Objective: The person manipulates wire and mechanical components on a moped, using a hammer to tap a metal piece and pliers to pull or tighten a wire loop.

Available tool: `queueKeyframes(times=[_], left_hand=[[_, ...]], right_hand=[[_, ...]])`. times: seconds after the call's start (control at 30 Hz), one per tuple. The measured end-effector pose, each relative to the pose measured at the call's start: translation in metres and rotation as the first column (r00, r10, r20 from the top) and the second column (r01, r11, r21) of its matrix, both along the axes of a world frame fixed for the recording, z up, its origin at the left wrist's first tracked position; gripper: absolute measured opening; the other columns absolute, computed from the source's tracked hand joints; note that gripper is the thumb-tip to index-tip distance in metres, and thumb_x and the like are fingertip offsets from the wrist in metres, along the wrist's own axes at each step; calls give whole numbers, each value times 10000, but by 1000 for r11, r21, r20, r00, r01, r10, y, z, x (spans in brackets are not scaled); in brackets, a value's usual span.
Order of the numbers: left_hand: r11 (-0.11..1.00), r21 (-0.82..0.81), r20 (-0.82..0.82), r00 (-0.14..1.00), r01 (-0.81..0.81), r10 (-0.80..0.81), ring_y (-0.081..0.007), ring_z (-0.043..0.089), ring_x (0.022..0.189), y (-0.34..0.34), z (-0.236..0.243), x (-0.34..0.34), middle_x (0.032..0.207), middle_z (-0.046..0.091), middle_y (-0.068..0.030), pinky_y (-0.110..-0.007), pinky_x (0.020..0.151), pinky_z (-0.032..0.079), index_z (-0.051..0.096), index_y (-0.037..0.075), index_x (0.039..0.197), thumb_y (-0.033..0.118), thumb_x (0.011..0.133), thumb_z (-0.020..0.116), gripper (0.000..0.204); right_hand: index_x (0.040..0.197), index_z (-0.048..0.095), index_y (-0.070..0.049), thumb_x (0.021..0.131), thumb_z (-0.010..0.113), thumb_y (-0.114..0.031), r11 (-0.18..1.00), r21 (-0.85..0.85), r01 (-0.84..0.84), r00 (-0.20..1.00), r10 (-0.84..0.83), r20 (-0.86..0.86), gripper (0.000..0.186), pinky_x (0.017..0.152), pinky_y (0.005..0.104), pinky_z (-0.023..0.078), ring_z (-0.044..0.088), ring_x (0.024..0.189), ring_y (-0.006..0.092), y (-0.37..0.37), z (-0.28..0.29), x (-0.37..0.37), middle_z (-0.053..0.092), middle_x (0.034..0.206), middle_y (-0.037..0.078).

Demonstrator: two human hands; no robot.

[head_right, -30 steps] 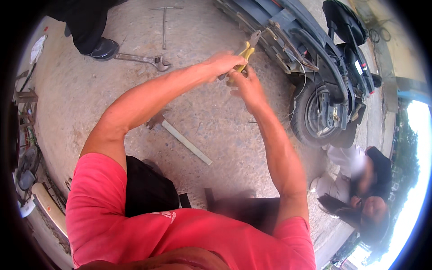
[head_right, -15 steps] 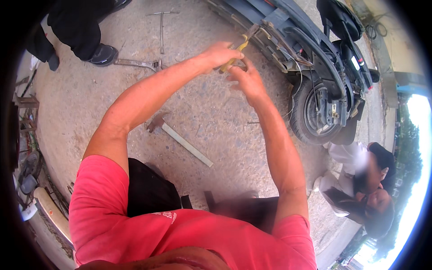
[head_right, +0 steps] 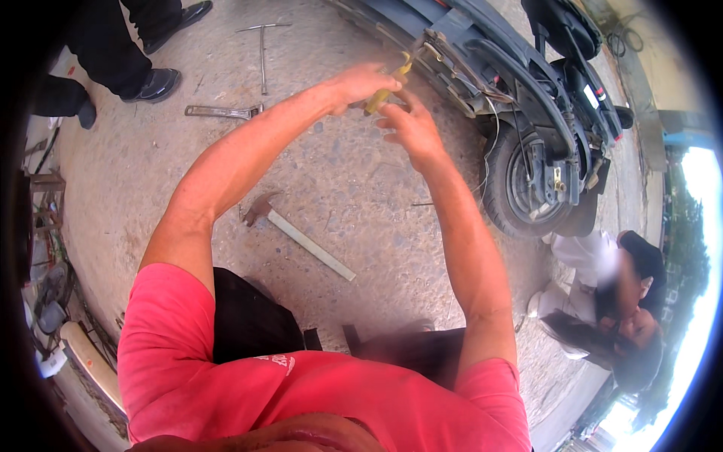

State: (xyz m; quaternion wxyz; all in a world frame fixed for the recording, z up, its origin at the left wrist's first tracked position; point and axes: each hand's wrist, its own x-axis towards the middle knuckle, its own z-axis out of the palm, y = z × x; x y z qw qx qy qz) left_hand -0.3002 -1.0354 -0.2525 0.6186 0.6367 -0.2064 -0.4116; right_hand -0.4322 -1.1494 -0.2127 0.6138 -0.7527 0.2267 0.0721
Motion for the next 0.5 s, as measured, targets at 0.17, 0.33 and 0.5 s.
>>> queueKeyframes(times=[0.17, 0.33, 0.5], left_hand=[[999, -8, 17, 999, 44, -44, -192, 570, 1039, 8, 11, 0, 1183, 623, -96, -365, 818, 475, 571, 80, 1325, 325, 892, 645, 503], [995, -30, 16, 995, 97, -96, -186, 527, 970, 16, 16, -1, 1168, 568, -126, -330, 745, 457, 321, 19, 1529, 348, 887, 667, 801], [995, -48, -5, 996, 86, -86, -214, 541, 1064, 8, 7, 1, 1221, 565, -151, -367, 818, 464, 304, 26, 1530, 361, 881, 684, 824]], right_hand=[[1513, 355, -34, 931, 630, -334, 1000, -22, 16, 1000, -16, 6, 710, 869, 369, 486, 609, 1074, 216, -4, -3, 0, 612, 1275, 112], [1503, 375, -29, 931, 624, -331, 999, -35, 42, 999, -41, 14, 693, 870, 370, 485, 606, 1077, 217, -4, -4, 3, 618, 1258, 101], [1482, 413, -26, 922, 631, -356, 999, -11, 52, 998, -52, 37, 686, 910, 395, 482, 578, 1135, 230, -10, -13, 9, 603, 1274, 112]])
